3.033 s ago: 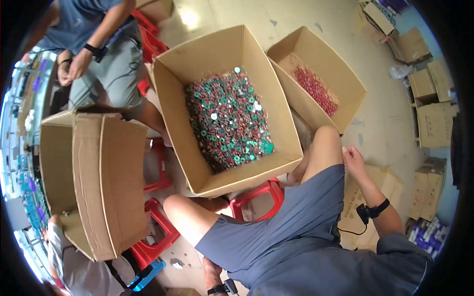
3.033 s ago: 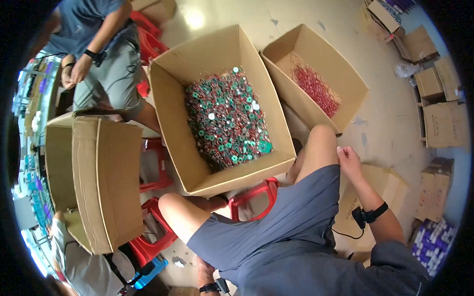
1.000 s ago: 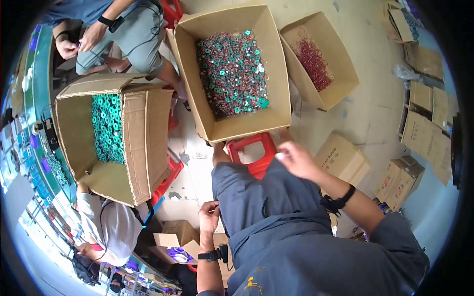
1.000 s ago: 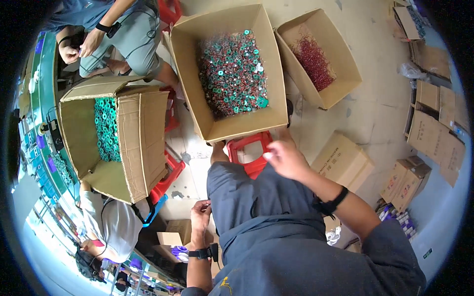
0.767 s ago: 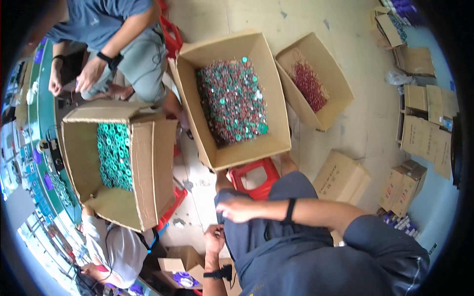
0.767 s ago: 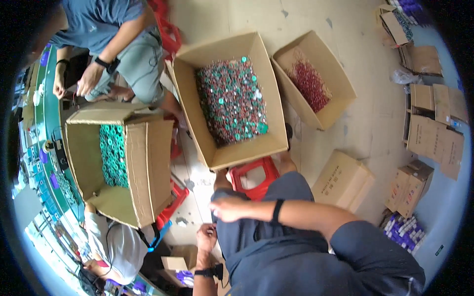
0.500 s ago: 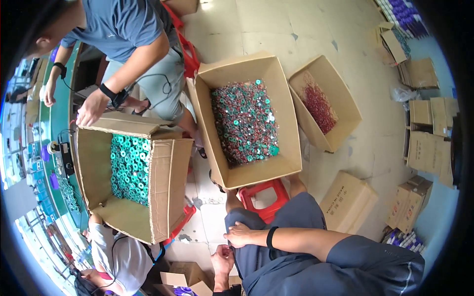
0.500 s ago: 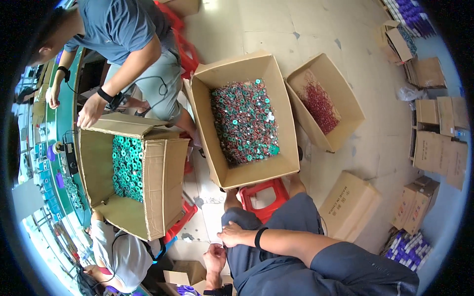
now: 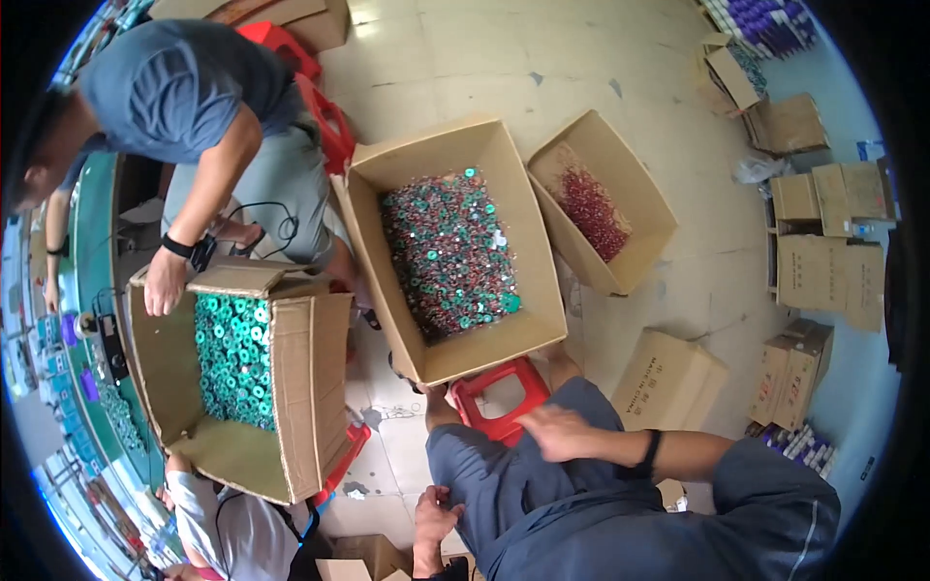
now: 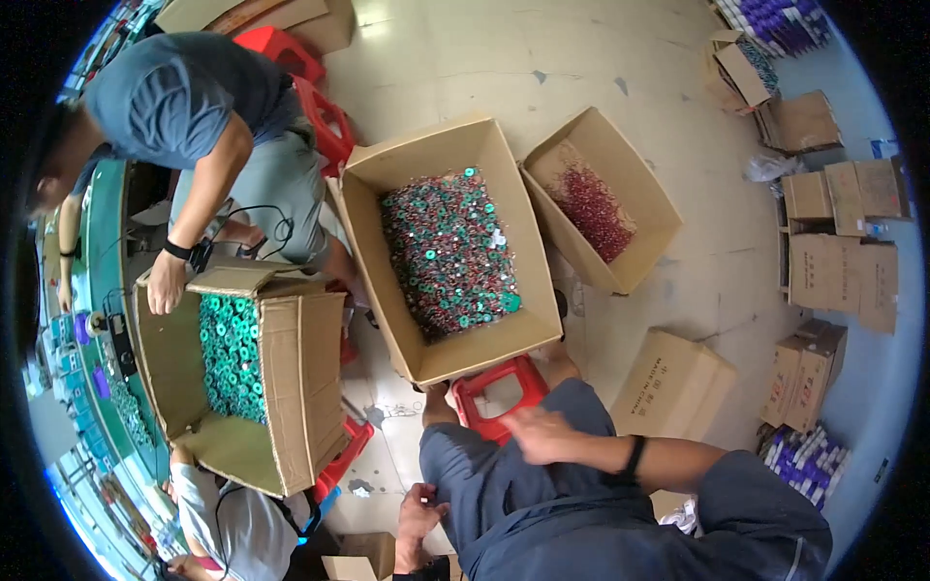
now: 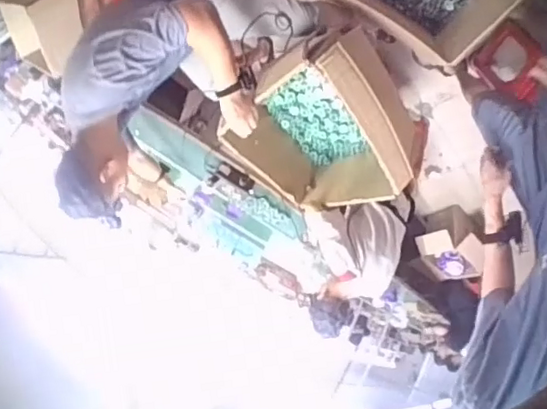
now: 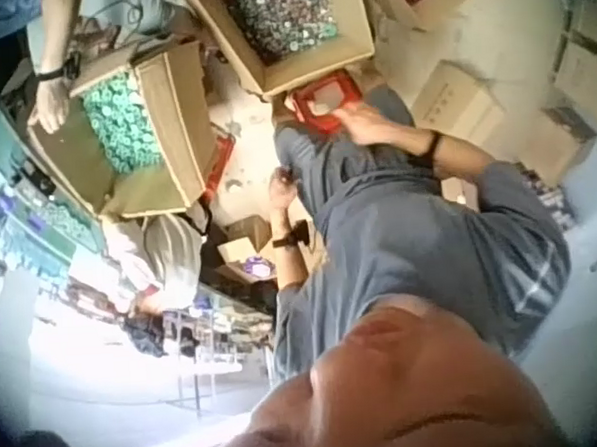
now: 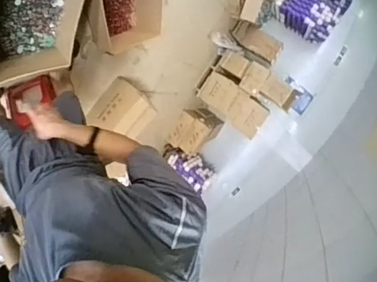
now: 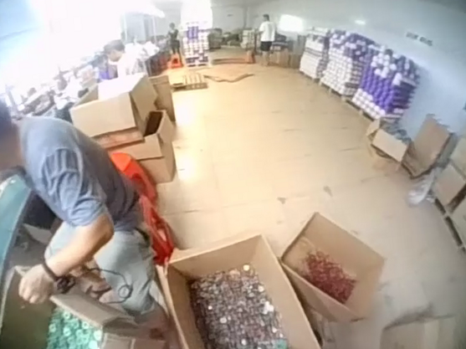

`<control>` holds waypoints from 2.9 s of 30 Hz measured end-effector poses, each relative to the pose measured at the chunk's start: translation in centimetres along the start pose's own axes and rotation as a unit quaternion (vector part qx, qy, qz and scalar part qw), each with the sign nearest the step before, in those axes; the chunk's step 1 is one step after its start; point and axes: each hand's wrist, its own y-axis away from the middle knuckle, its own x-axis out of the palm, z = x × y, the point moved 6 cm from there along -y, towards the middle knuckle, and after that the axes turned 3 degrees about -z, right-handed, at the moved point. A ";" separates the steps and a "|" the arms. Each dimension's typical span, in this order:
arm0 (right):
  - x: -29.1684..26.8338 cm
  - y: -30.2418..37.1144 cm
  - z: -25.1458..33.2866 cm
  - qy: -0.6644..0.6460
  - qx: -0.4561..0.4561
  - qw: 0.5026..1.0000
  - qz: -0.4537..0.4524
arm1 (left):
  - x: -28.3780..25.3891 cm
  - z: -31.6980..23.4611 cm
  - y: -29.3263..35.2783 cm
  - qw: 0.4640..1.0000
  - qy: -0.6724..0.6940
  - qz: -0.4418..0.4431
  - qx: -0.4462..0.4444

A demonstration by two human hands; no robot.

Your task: Assembling small plastic components by hand in a manufacturing facility.

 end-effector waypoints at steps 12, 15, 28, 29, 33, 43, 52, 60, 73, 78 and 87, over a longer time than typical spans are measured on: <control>5.8 15.0 -15.4 -0.188 0.093 0.977 -0.024 | 0.5 -1.1 9.6 0.788 0.458 0.301 -0.279; 8.3 18.4 -16.6 -0.251 0.037 0.964 0.083 | -0.3 -8.4 11.0 0.893 0.138 0.403 -0.142; 15.1 7.7 -26.6 -0.334 0.038 0.932 0.139 | 6.8 -4.2 -8.1 0.934 -0.064 0.331 0.115; 15.1 6.8 -27.1 -0.305 0.040 0.942 0.134 | 6.9 -5.4 -10.0 0.939 -0.076 0.307 0.133; 12.7 2.9 -26.4 -0.209 -0.001 0.976 0.064 | 6.3 -9.6 -15.7 0.919 -0.141 0.014 0.369; 11.0 3.2 -20.7 -0.150 -0.141 0.930 -0.304 | 5.3 -8.7 -20.2 0.914 -0.131 -0.235 0.304; 7.9 2.4 -20.8 -0.170 -0.131 0.910 -0.354 | 6.5 -12.2 -21.7 0.897 -0.194 -0.238 0.318; 0.2 -6.0 -21.5 -0.204 0.012 0.929 -0.310 | 0.4 -7.5 -33.6 0.916 -0.240 -0.266 0.183; -1.3 -20.5 -32.9 -0.027 0.195 0.910 -0.366 | 3.6 -6.7 -39.5 0.959 0.083 0.001 0.270; -3.3 -19.6 -33.2 -0.038 0.199 0.908 -0.366 | 4.2 -6.2 -38.7 0.967 0.102 0.032 0.233; -12.2 -18.3 -36.7 0.074 0.185 0.875 -0.441 | 13.6 -7.2 -36.0 0.937 0.314 0.129 0.083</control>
